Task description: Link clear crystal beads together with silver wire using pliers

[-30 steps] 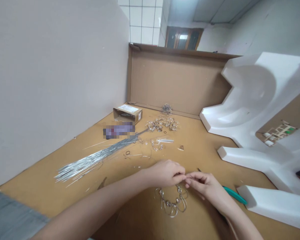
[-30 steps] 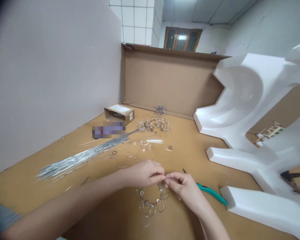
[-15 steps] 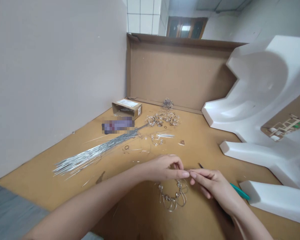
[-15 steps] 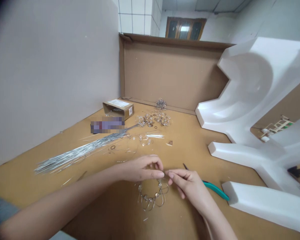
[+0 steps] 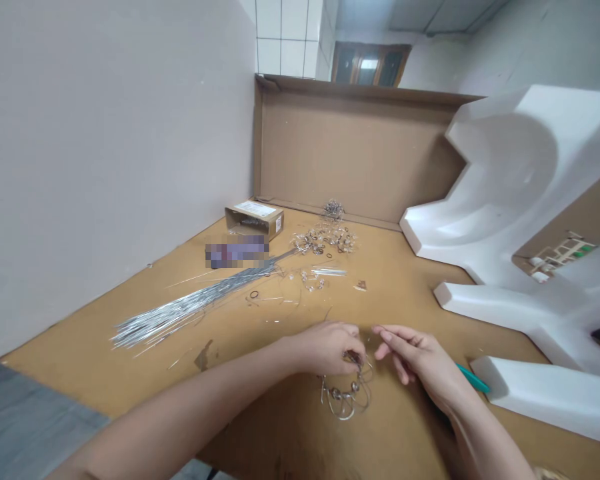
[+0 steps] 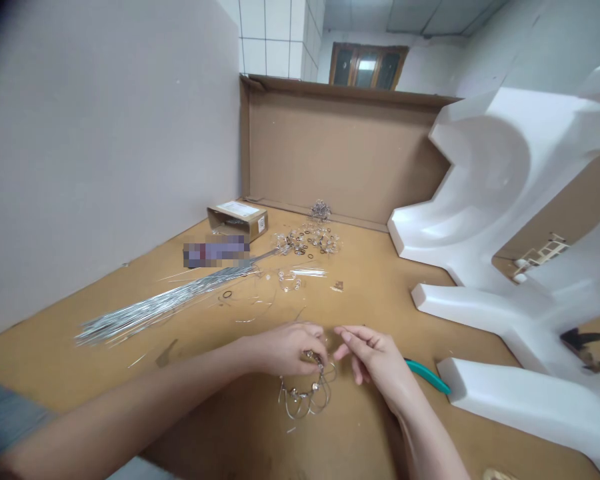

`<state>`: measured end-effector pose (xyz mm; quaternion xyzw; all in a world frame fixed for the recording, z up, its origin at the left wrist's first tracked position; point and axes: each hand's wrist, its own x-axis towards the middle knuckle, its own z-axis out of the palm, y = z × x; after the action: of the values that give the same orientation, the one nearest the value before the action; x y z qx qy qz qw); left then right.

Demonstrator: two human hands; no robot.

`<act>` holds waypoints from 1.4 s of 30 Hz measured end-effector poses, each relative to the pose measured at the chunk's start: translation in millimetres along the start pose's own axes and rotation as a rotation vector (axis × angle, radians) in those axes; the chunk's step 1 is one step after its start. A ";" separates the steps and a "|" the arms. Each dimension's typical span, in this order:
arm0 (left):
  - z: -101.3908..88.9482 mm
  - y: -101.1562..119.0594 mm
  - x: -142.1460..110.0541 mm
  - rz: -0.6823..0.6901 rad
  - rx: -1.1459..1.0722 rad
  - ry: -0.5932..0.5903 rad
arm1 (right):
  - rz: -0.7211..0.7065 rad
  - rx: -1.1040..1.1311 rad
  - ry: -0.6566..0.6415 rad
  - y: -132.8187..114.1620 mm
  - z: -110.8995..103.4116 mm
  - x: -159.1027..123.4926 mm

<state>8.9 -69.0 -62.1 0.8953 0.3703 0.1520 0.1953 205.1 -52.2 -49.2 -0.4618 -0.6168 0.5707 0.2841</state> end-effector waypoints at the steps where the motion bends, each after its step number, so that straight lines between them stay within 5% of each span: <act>1: 0.1 -1.0 -0.2 -0.028 0.005 0.000 | 0.001 -0.009 0.001 -0.1 0.5 0.2; 8: -5.7 -13.2 -6.3 -0.347 -0.037 0.063 | -0.007 -0.095 0.063 7.2 3.4 6.9; 17: 3.6 -10.4 -7.5 -0.212 0.008 0.131 | -0.018 -0.180 0.034 20.7 3.0 12.0; 28: 1.1 -4.9 -10.6 -0.219 -0.068 0.089 | -0.081 -0.367 -0.059 24.6 3.3 8.0; 33: 3.7 0.7 -11.0 -0.262 0.003 0.029 | -0.052 -0.355 0.031 19.8 11.5 5.1; 38: 12.3 2.8 -8.1 -0.241 0.104 0.058 | -0.229 -0.669 -0.002 13.2 26.5 3.0; 42: 14.4 2.3 -6.9 -0.171 0.151 0.072 | -0.235 -0.796 0.044 16.7 34.3 3.5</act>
<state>11.7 -78.9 -74.5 0.8666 0.4626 0.1383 0.1260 177.7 -65.5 -72.4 -0.4739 -0.8317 0.2413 0.1597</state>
